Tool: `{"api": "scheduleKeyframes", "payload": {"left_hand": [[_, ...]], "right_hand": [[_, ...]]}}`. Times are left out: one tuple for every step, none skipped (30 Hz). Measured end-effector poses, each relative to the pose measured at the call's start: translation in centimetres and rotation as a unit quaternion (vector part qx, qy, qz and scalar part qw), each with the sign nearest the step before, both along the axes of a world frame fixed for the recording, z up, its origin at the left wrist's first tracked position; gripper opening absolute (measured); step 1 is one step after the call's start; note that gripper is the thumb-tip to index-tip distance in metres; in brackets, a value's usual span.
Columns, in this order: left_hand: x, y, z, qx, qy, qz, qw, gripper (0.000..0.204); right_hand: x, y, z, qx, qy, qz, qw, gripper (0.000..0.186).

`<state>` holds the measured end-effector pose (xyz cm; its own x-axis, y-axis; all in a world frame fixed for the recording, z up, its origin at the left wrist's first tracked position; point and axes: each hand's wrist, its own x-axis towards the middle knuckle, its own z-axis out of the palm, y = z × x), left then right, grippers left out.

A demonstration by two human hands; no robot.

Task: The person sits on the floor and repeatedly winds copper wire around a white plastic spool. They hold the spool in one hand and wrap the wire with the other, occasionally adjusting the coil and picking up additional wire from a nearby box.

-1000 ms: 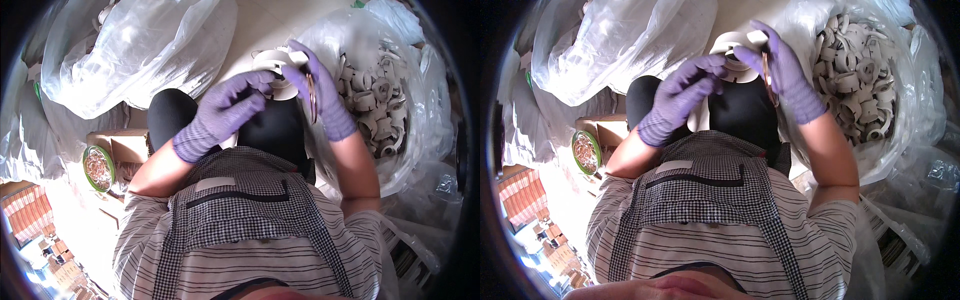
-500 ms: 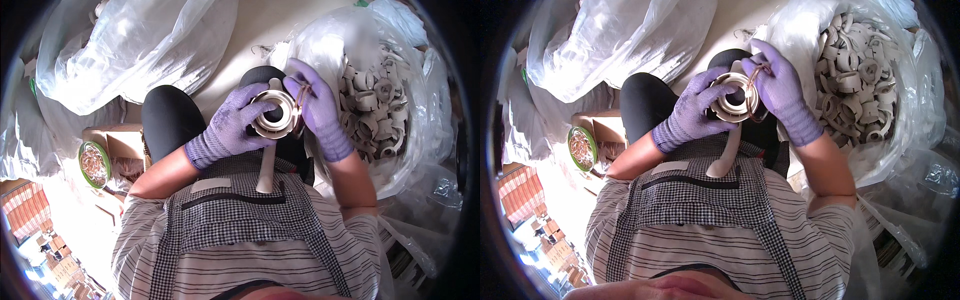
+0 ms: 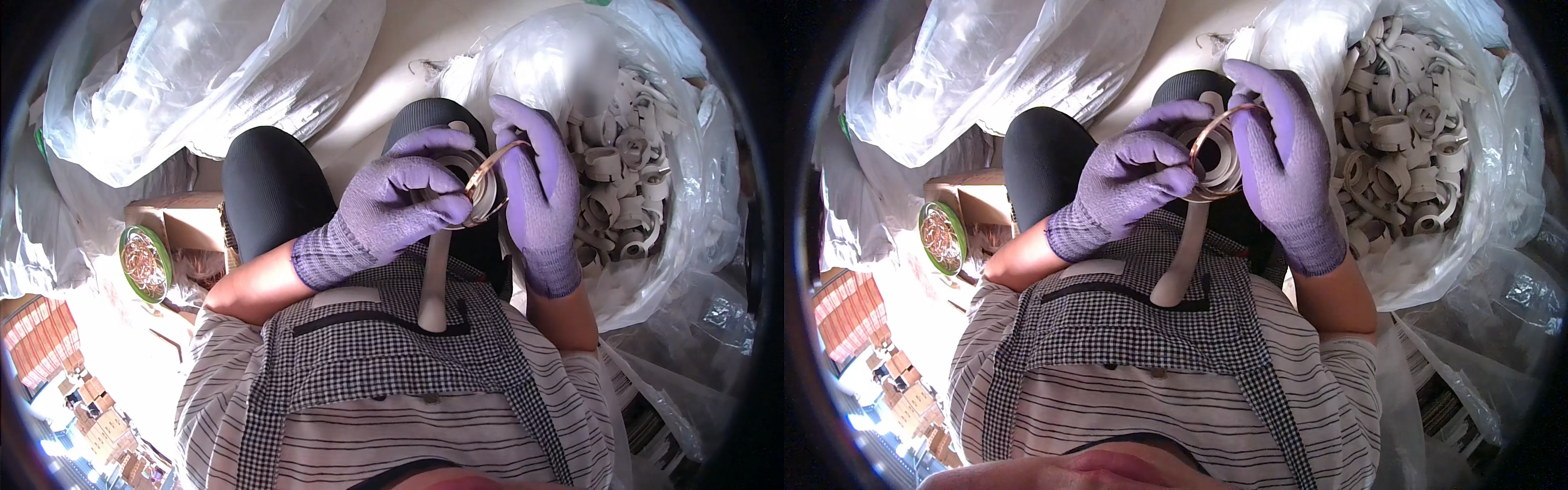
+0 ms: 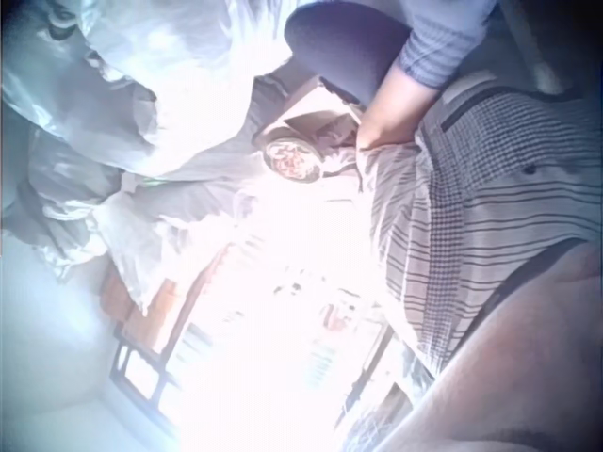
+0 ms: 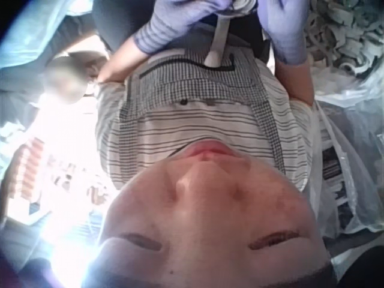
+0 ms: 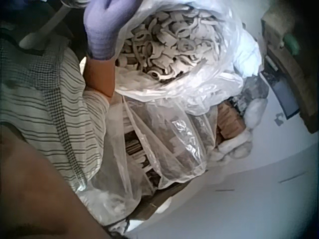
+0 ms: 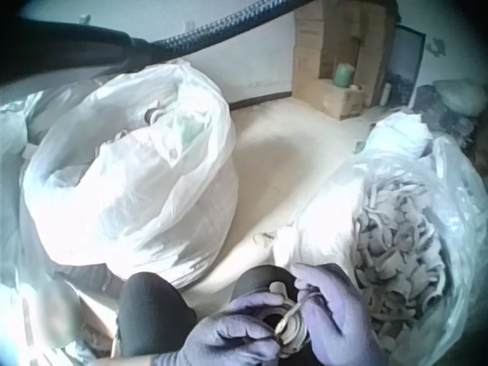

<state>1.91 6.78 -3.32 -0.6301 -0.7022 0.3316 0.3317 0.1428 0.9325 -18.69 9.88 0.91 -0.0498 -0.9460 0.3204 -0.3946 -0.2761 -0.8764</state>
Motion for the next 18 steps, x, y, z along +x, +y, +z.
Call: {"api": "scheduleKeyframes", "payload": {"left_hand": [[0.1,0.0,0.2,0.019,0.005,-0.002,1.000,0.021],[0.2,0.0,0.3,0.038,0.010,-0.005,0.999,0.021],[0.2,0.0,0.4,0.055,0.015,-0.007,0.998,0.021],[0.2,0.1,0.1,0.082,0.048,-0.002,0.995,0.018],[0.1,0.3,0.2,0.104,0.059,0.013,0.993,0.017],[-0.1,0.5,0.5,0.126,0.071,0.028,0.989,0.017],[-0.2,0.6,0.7,0.148,0.082,0.042,0.985,0.017],[-0.1,0.5,0.2,0.120,0.087,0.034,0.988,0.017],[-0.1,0.6,0.0,0.126,0.086,0.035,0.988,0.017],[0.0,0.6,-0.2,0.132,0.085,0.035,0.987,0.016],[0.0,0.6,-0.4,0.139,0.083,0.036,0.986,0.016],[0.2,0.3,-0.9,0.112,0.082,0.032,0.990,0.017],[0.4,0.4,-1.0,0.131,0.087,0.030,0.987,0.017],[0.5,0.6,-1.0,0.149,0.093,0.029,0.984,0.018],[0.5,0.6,-1.0,0.168,0.100,0.025,0.980,0.018],[0.6,0.6,-1.0,0.178,0.114,0.018,0.977,0.018],[0.8,0.5,-1.1,0.189,0.127,0.011,0.974,0.018],[0.5,0.4,-1.2,0.204,0.148,-0.010,0.968,0.019]], "right_hand": [[0.0,0.2,0.1,-0.004,0.019,0.001,1.000,0.035],[0.1,0.4,0.4,-0.007,0.038,0.001,0.999,0.036],[0.2,0.5,0.9,-0.013,0.057,0.002,0.998,0.036],[-0.1,0.5,1.3,-0.014,0.095,-0.008,0.995,0.036],[-0.4,0.5,1.3,-0.018,0.108,-0.004,0.994,0.036],[-0.9,0.6,1.4,-0.021,0.122,-0.002,0.992,0.035],[-1.1,0.7,1.4,-0.025,0.136,0.001,0.990,0.035],[-1.0,0.8,1.4,-0.038,0.128,-0.005,0.991,0.034],[-1.1,1.0,1.5,-0.060,0.147,-0.015,0.987,0.034],[-1.2,1.4,1.6,-0.082,0.166,-0.026,0.982,0.034],[-1.8,1.6,1.4,-0.107,0.168,-0.039,0.979,0.035],[-2.3,1.8,1.1,-0.134,0.169,-0.051,0.975,0.035],[-2.8,2.0,0.8,-0.159,0.169,-0.064,0.971,0.036],[-3.8,2.3,0.9,-0.171,0.174,-0.074,0.967,0.036],[-4.3,3.0,1.5,-0.131,-0.014,-0.060,0.989,0.033],[-4.7,3.6,2.0,-0.113,-0.214,-0.053,0.969,0.031],[-5.2,3.4,2.9,-0.121,-0.350,0.066,0.926,0.022],[-5.8,3.7,4.4,-0.110,-0.493,0.177,0.844,0.014]]}}
